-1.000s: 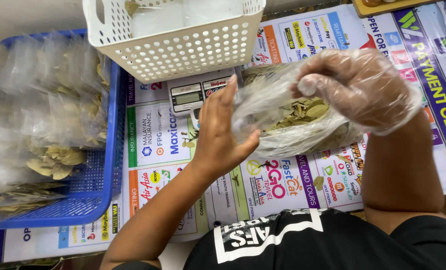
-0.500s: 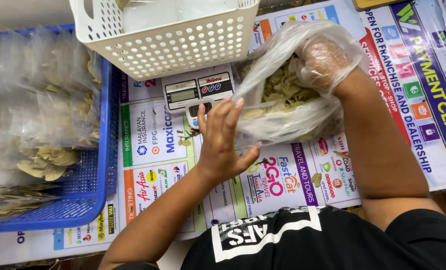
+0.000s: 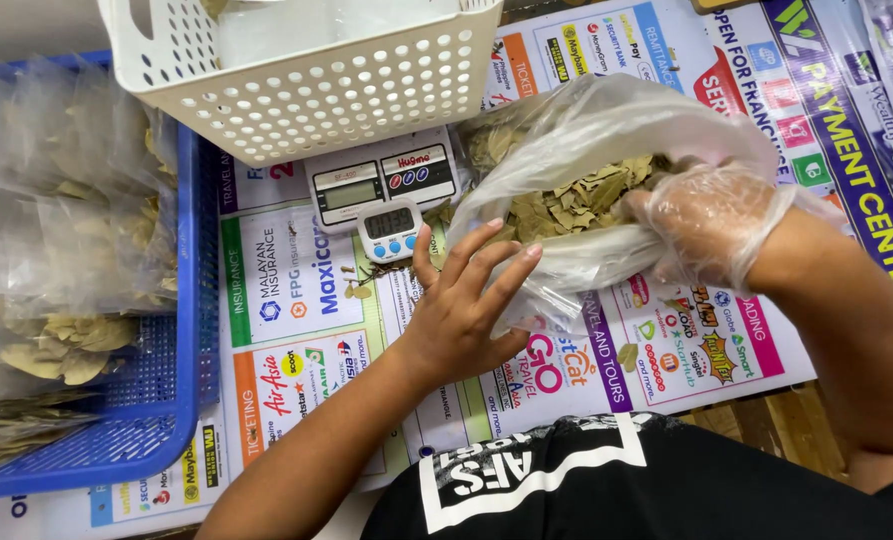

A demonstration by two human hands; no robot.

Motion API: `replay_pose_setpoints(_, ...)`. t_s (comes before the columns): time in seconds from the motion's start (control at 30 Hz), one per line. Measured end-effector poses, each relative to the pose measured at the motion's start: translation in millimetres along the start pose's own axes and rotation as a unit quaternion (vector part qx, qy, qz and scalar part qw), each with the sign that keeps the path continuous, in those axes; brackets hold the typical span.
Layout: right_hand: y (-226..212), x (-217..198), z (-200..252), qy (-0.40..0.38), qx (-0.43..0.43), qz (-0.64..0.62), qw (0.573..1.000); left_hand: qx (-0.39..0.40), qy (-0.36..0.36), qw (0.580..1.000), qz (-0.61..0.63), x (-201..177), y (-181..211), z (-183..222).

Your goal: Packaging dried leaves into small plastic bags and weighing them on a digital scale

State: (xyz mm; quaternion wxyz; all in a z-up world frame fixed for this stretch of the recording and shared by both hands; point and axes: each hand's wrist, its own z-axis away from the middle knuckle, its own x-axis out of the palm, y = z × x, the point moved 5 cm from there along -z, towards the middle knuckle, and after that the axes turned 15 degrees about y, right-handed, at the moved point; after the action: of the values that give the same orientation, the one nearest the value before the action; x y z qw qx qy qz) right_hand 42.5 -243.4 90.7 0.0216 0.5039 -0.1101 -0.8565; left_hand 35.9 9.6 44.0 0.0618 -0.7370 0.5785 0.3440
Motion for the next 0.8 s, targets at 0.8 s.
replay_pose_setpoints(0.8, 48.2, -51.7, -21.6, 0.582, -0.222, 0.154, 0.767, 0.014, 0.064, 0.998, 0.008, -4.7, -3.1, 0.8)
